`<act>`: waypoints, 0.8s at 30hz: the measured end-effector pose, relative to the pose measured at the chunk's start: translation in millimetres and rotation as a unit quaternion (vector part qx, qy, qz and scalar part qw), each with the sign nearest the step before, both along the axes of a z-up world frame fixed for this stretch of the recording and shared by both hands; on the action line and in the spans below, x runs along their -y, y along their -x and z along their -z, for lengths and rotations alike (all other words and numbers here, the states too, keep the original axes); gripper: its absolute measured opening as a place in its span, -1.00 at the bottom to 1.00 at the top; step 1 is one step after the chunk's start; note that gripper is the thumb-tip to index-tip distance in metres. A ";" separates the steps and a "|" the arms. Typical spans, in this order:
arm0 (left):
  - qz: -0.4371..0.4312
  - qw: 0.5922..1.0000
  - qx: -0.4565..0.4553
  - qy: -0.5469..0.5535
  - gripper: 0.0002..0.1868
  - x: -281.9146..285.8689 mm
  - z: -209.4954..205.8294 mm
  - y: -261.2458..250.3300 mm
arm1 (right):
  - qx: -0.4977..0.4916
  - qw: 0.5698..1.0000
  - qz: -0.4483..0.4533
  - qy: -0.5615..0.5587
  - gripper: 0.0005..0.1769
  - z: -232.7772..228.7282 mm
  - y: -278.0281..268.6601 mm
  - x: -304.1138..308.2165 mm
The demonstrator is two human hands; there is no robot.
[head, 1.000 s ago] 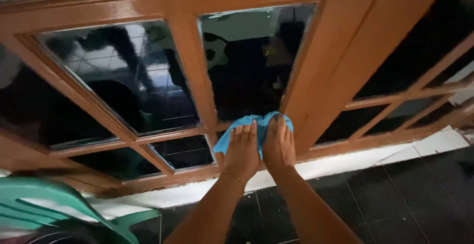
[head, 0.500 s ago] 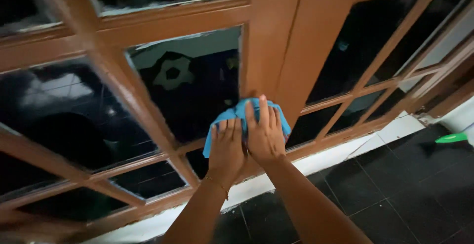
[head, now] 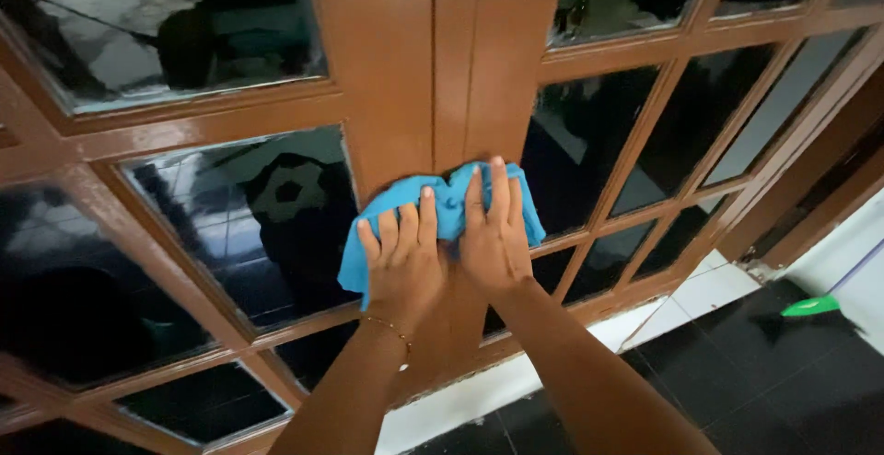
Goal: Cleaning glass panes of a wooden door using a blue cloth
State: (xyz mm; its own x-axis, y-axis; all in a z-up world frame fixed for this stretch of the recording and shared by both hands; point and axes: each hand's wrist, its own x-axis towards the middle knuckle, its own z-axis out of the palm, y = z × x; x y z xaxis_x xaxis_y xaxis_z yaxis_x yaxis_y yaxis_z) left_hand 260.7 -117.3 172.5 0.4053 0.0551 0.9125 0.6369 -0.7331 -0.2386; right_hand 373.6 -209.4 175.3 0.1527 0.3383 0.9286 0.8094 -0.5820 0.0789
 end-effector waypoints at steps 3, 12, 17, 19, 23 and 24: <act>0.039 0.998 0.040 -0.002 -0.45 8.4 -27.2 -16.1 | 0.058 0.998 0.002 0.007 -0.43 -32.9 -16.8 8.4; 0.080 0.992 0.082 -0.058 -0.28 27.6 -146.0 -58.8 | 0.069 0.993 -0.093 -0.022 -0.27 -146.3 -80.6 29.7; 0.095 0.985 0.111 -0.091 -0.41 47.2 -170.7 -87.1 | 0.175 0.976 -0.124 -0.040 -0.43 -159.8 -127.3 54.5; 0.103 0.981 0.123 -0.108 -0.48 60.3 -172.9 -89.0 | 0.202 0.968 -0.144 -0.035 -0.43 -165.0 -138.5 73.9; 0.056 0.995 0.049 -0.073 -0.44 78.1 -169.4 -116.3 | 0.220 0.955 -0.196 0.031 -0.70 -162.6 -187.8 98.7; 0.068 0.993 0.065 -0.067 -0.48 82.0 -163.1 -128.0 | 0.207 0.961 -0.184 0.029 -0.66 -149.9 -208.1 102.9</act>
State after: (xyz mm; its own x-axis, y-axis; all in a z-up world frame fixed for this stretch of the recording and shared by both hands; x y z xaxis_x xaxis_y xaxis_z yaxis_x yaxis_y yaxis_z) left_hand 388.6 -199.3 335.5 0.2797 -0.1172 0.9529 0.5652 -0.7822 -0.2621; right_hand 581.7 -312.2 325.2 -0.3646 0.3510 0.8625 0.8521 -0.2476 0.4610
